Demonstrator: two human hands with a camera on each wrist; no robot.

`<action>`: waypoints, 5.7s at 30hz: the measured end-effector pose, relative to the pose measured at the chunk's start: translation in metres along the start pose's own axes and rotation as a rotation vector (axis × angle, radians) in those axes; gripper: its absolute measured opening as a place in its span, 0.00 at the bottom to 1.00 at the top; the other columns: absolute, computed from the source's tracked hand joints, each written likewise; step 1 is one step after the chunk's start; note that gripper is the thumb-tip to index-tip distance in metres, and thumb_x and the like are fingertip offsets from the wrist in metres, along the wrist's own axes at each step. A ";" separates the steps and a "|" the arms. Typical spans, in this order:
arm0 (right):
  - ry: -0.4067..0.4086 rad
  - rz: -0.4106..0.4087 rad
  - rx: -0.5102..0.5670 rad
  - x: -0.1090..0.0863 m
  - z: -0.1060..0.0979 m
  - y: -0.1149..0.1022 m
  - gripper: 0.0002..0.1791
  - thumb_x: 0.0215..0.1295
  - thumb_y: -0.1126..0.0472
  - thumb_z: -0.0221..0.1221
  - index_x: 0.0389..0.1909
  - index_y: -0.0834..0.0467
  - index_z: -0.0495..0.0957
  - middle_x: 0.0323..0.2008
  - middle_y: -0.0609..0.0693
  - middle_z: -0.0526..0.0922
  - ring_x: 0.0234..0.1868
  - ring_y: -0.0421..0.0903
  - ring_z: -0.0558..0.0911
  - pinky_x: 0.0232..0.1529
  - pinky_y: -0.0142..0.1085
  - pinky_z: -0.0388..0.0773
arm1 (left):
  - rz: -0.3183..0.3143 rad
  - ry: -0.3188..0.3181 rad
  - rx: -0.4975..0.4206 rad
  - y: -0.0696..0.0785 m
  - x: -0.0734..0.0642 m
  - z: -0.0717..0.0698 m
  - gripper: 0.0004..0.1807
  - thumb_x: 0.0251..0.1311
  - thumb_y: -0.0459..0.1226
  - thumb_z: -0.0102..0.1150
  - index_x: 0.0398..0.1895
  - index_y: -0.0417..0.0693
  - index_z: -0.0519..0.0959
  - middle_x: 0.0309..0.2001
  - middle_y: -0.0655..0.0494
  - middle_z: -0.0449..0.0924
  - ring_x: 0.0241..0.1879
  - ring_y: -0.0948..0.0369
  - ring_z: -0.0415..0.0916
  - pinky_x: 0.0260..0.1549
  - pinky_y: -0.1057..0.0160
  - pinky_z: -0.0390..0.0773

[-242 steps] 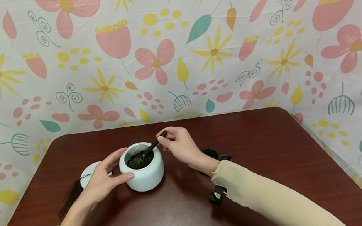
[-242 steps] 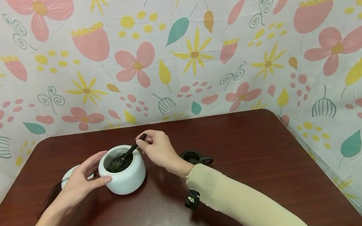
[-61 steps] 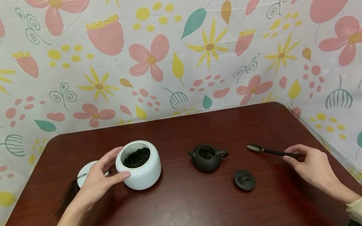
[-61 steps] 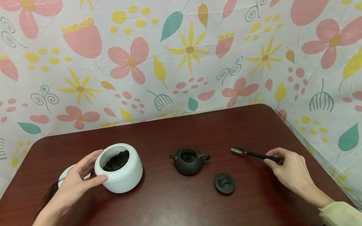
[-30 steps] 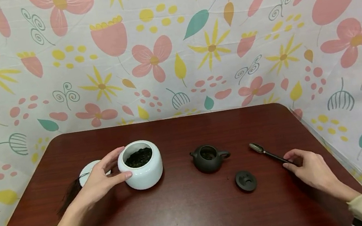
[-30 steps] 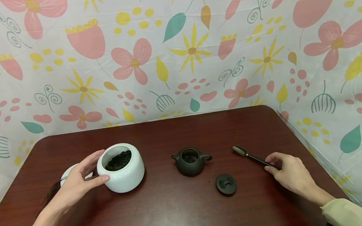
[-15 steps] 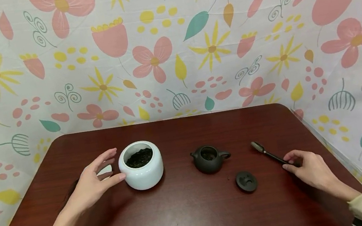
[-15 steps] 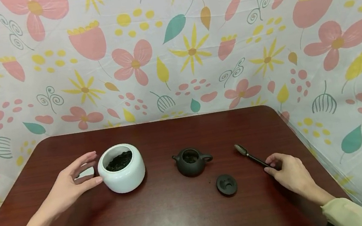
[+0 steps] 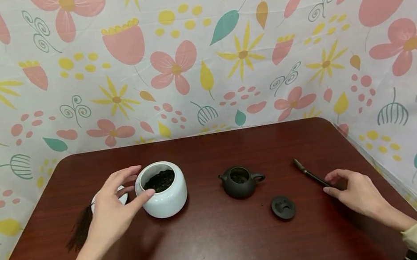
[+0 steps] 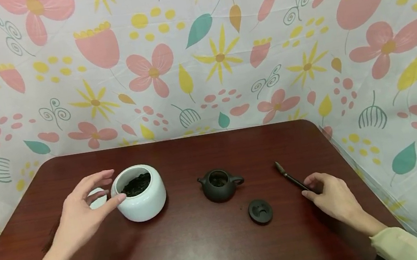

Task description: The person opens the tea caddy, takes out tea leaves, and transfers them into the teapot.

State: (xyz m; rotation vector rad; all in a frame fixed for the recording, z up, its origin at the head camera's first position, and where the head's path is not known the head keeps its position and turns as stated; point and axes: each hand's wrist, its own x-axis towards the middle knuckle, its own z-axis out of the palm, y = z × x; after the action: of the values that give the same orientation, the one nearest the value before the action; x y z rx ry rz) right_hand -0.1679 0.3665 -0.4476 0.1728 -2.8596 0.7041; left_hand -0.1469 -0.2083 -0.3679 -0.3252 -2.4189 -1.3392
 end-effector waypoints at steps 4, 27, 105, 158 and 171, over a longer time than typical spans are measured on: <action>0.005 -0.006 0.005 0.001 -0.002 -0.006 0.14 0.63 0.59 0.75 0.46 0.58 0.85 0.40 0.53 0.87 0.19 0.40 0.66 0.26 0.36 0.66 | 0.075 -0.037 -0.013 0.022 -0.006 0.019 0.31 0.57 0.35 0.81 0.65 0.53 0.82 0.59 0.62 0.79 0.50 0.60 0.81 0.49 0.66 0.80; -0.160 -0.217 0.242 -0.004 0.018 -0.072 0.17 0.64 0.63 0.75 0.51 0.54 0.84 0.44 0.44 0.85 0.41 0.43 0.81 0.37 0.37 0.77 | 0.136 -0.360 -0.116 0.033 -0.018 0.126 0.35 0.55 0.40 0.82 0.67 0.53 0.80 0.62 0.58 0.77 0.60 0.59 0.76 0.54 0.51 0.81; -0.134 -0.340 0.302 0.088 0.040 -0.157 0.04 0.68 0.67 0.70 0.41 0.56 0.88 0.45 0.48 0.83 0.47 0.49 0.81 0.52 0.51 0.78 | -0.037 -0.381 -0.034 0.006 0.046 0.199 0.29 0.57 0.36 0.79 0.63 0.40 0.82 0.59 0.45 0.80 0.58 0.48 0.78 0.57 0.48 0.77; -0.206 -0.340 0.265 0.090 0.065 -0.169 0.03 0.68 0.65 0.70 0.40 0.56 0.87 0.44 0.46 0.83 0.45 0.47 0.82 0.47 0.47 0.79 | -0.053 -0.390 -0.038 0.006 0.048 0.198 0.29 0.57 0.36 0.80 0.62 0.42 0.83 0.60 0.44 0.80 0.59 0.48 0.78 0.58 0.47 0.77; -0.178 -0.337 0.293 0.088 0.066 -0.165 0.07 0.67 0.66 0.71 0.44 0.58 0.87 0.44 0.49 0.84 0.39 0.48 0.79 0.41 0.43 0.76 | -0.075 -0.408 -0.030 0.007 0.049 0.197 0.30 0.58 0.37 0.79 0.64 0.42 0.82 0.60 0.44 0.79 0.58 0.47 0.78 0.58 0.47 0.77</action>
State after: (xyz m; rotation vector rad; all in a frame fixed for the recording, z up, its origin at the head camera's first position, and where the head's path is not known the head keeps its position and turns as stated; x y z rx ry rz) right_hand -0.2378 0.1839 -0.4123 0.7743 -2.7635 1.0718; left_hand -0.2276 -0.0353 -0.4382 -0.5692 -2.7649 -1.4604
